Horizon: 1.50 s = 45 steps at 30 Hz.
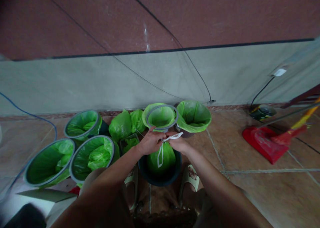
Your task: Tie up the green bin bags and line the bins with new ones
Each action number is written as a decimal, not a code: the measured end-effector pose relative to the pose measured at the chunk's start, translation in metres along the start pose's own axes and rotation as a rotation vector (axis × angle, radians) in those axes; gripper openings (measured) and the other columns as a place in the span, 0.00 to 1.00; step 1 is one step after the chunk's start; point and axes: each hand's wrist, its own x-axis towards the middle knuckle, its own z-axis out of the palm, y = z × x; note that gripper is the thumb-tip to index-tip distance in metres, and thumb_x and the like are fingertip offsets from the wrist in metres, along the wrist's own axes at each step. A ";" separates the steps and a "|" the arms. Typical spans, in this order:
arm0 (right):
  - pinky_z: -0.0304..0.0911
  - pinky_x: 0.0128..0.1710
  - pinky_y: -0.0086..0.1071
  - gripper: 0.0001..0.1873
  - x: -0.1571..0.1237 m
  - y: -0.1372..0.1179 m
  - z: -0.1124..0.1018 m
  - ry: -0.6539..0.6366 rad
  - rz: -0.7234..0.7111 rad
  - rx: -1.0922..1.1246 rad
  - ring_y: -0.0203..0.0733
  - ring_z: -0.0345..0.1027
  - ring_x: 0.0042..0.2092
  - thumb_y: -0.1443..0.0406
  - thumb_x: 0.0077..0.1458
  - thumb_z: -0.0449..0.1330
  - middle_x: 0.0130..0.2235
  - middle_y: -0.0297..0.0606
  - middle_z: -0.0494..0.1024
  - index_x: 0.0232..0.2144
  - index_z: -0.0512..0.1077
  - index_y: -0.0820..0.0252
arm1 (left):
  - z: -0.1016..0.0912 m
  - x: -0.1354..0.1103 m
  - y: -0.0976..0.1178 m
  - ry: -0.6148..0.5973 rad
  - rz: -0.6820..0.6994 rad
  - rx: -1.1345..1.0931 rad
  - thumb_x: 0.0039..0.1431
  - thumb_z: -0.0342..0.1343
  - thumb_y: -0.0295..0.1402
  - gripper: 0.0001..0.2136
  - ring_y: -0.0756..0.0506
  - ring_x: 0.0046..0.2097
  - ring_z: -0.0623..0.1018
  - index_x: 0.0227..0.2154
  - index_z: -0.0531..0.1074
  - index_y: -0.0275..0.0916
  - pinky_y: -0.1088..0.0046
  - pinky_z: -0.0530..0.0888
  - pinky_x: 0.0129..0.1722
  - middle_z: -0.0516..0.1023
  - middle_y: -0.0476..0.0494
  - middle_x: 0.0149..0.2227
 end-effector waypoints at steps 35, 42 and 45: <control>0.60 0.43 0.37 0.18 -0.018 -0.030 -0.048 0.528 0.189 -1.145 0.51 0.69 0.45 0.71 0.53 0.55 0.45 0.51 0.74 0.47 0.72 0.63 | 0.012 0.000 -0.006 0.195 -0.117 -0.298 0.55 0.51 0.24 0.08 0.44 0.41 0.75 0.30 0.75 0.38 0.65 0.69 0.48 0.78 0.43 0.34; 0.58 0.34 0.31 0.09 -0.013 -0.020 -0.012 0.205 0.069 -0.751 0.42 0.69 0.34 0.64 0.54 0.56 0.29 0.39 0.76 0.27 0.75 0.57 | 0.022 0.000 -0.007 0.167 -0.134 -0.070 0.58 0.51 0.25 0.07 0.44 0.41 0.74 0.32 0.74 0.39 0.66 0.68 0.48 0.77 0.43 0.35; 0.53 0.26 0.30 0.16 -0.005 -0.006 -0.006 0.132 0.156 -0.600 0.39 0.65 0.26 0.61 0.50 0.60 0.19 0.36 0.69 0.14 0.68 0.58 | 0.025 0.000 -0.005 0.163 -0.107 -0.035 0.58 0.51 0.25 0.07 0.44 0.41 0.74 0.33 0.73 0.39 0.65 0.68 0.49 0.76 0.43 0.34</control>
